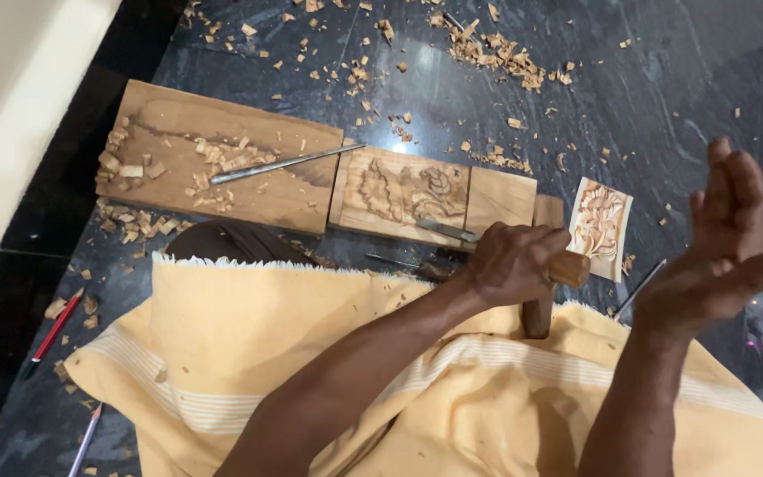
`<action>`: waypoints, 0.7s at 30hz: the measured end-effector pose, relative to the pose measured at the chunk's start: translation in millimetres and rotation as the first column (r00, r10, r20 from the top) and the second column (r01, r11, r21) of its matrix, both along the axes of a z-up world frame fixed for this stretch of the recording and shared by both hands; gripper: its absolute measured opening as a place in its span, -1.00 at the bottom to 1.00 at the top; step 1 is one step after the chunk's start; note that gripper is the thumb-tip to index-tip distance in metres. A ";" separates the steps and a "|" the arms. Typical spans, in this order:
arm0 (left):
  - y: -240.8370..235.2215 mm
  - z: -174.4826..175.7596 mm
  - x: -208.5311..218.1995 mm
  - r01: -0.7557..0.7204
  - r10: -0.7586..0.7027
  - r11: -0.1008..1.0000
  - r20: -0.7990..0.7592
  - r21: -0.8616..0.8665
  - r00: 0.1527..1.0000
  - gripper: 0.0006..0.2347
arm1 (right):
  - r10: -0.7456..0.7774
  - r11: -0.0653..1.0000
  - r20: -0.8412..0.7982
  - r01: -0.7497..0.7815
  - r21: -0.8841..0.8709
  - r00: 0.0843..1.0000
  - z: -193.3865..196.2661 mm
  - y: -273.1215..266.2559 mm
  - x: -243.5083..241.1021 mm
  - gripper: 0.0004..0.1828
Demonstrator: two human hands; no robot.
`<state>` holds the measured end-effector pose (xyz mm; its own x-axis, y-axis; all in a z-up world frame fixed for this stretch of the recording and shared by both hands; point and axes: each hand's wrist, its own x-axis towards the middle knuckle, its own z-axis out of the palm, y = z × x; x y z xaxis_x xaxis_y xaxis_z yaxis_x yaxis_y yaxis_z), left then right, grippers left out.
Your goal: The person carves a floral design into a rectangular wooden block using a chisel and a wooden mallet. They repeatedly strike the chisel to remove wood shavings and refine the pattern.
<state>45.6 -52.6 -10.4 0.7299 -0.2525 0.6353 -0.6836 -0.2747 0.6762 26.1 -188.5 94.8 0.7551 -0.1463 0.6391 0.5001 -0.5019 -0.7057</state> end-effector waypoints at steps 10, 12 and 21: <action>-6.7 -1.4 12.4 -0.068 0.064 0.995 -0.050 -0.069 0.997 -0.79 | 0.098 0.995 -0.063 -0.097 0.011 0.993 26.4 3.8 23.9 0.07; -7.6 0.1 15.4 -0.069 0.063 0.993 -0.072 -0.095 0.995 -0.80 | 0.124 0.992 -0.107 -0.124 0.007 0.986 20.8 1.5 23.9 0.09; -3.4 0.4 14.6 -0.054 0.052 0.998 -0.091 -0.024 0.995 -0.79 | 0.172 0.937 -0.195 -0.221 -0.269 0.966 9.6 36.2 22.3 0.12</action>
<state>60.3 -56.0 -10.0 0.7963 -0.1957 0.5723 -0.6045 -0.2898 0.7420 48.4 -152.3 104.4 0.8485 0.1864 0.4952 0.4980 -0.5979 -0.6282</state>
